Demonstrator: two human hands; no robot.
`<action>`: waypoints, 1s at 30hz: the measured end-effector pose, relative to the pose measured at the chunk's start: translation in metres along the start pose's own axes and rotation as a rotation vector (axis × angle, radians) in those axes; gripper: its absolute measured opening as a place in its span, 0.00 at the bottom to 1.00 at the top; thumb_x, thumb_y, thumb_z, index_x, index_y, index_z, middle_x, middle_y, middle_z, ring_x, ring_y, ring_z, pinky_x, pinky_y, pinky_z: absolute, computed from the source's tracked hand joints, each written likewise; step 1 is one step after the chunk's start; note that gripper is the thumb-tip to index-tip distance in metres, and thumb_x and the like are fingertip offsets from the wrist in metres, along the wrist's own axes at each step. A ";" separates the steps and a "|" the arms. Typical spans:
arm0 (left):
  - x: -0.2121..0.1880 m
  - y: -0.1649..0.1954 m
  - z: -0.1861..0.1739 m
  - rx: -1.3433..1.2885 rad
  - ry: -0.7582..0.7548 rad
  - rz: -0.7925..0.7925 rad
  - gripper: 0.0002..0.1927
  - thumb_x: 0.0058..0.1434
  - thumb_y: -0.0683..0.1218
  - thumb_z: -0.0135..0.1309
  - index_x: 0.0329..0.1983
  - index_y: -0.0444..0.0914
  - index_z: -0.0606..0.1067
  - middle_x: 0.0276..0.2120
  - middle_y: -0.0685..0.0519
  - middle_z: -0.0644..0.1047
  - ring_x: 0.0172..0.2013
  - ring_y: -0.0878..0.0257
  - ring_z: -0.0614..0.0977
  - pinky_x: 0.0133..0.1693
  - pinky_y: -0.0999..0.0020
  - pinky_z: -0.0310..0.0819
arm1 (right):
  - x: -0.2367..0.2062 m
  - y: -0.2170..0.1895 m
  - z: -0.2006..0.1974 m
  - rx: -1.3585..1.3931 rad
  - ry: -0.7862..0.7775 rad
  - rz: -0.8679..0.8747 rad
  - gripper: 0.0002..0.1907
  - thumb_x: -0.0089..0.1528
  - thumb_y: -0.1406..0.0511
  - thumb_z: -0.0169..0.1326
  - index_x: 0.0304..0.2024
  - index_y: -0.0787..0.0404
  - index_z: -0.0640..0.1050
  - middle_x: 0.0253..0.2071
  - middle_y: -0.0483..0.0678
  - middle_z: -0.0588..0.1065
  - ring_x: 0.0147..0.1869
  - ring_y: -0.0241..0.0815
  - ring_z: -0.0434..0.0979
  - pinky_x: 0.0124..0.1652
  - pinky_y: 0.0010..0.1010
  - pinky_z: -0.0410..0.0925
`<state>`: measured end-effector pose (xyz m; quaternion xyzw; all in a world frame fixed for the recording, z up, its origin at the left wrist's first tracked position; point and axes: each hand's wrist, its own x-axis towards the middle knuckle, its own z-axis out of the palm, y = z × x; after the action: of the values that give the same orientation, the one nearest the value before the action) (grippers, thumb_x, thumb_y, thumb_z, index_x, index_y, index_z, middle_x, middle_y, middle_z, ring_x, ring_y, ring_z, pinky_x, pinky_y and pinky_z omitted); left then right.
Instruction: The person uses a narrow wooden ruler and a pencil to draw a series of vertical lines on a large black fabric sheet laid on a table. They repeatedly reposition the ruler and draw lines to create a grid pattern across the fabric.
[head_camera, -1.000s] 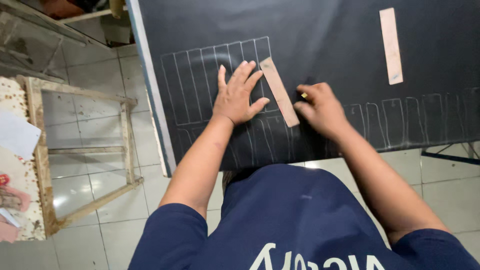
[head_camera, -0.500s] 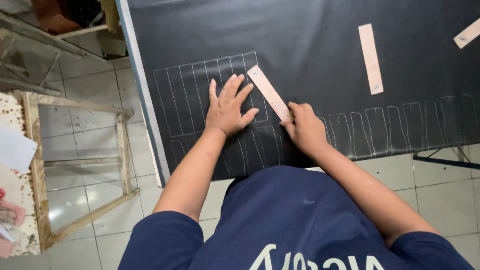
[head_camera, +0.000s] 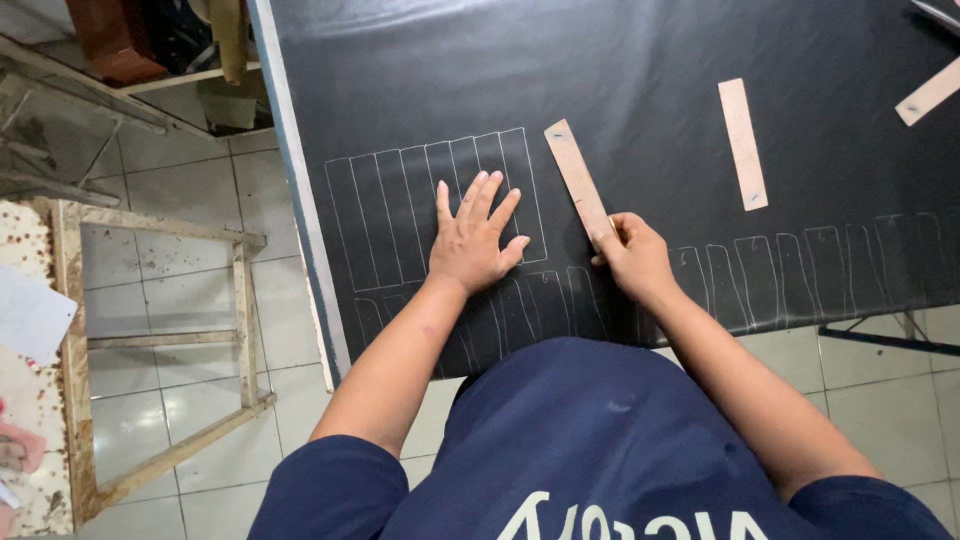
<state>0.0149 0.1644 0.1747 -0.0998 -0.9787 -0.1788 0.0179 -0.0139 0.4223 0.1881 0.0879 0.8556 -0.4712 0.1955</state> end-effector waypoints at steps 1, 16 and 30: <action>-0.001 0.001 0.000 -0.005 0.014 0.001 0.36 0.62 0.64 0.52 0.70 0.47 0.67 0.73 0.48 0.59 0.74 0.54 0.55 0.69 0.31 0.34 | 0.002 0.000 0.000 0.006 -0.011 0.005 0.14 0.65 0.62 0.56 0.48 0.64 0.78 0.35 0.47 0.81 0.33 0.35 0.80 0.37 0.27 0.71; 0.025 0.016 0.023 -0.139 0.038 0.037 0.33 0.63 0.59 0.57 0.69 0.47 0.68 0.70 0.58 0.64 0.73 0.56 0.58 0.70 0.34 0.37 | 0.004 -0.012 -0.001 -0.405 -0.106 -0.479 0.18 0.63 0.60 0.61 0.54 0.59 0.78 0.43 0.51 0.79 0.43 0.46 0.81 0.43 0.35 0.72; 0.024 0.017 0.029 -0.154 0.048 0.042 0.32 0.64 0.59 0.56 0.70 0.43 0.69 0.71 0.56 0.64 0.74 0.56 0.58 0.71 0.34 0.35 | 0.000 -0.018 -0.009 -0.630 -0.229 -0.455 0.32 0.60 0.55 0.61 0.67 0.47 0.72 0.41 0.50 0.71 0.41 0.47 0.78 0.41 0.40 0.72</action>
<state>-0.0048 0.1946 0.1549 -0.1172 -0.9590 -0.2554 0.0373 -0.0219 0.4202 0.2062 -0.2211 0.9284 -0.2240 0.1974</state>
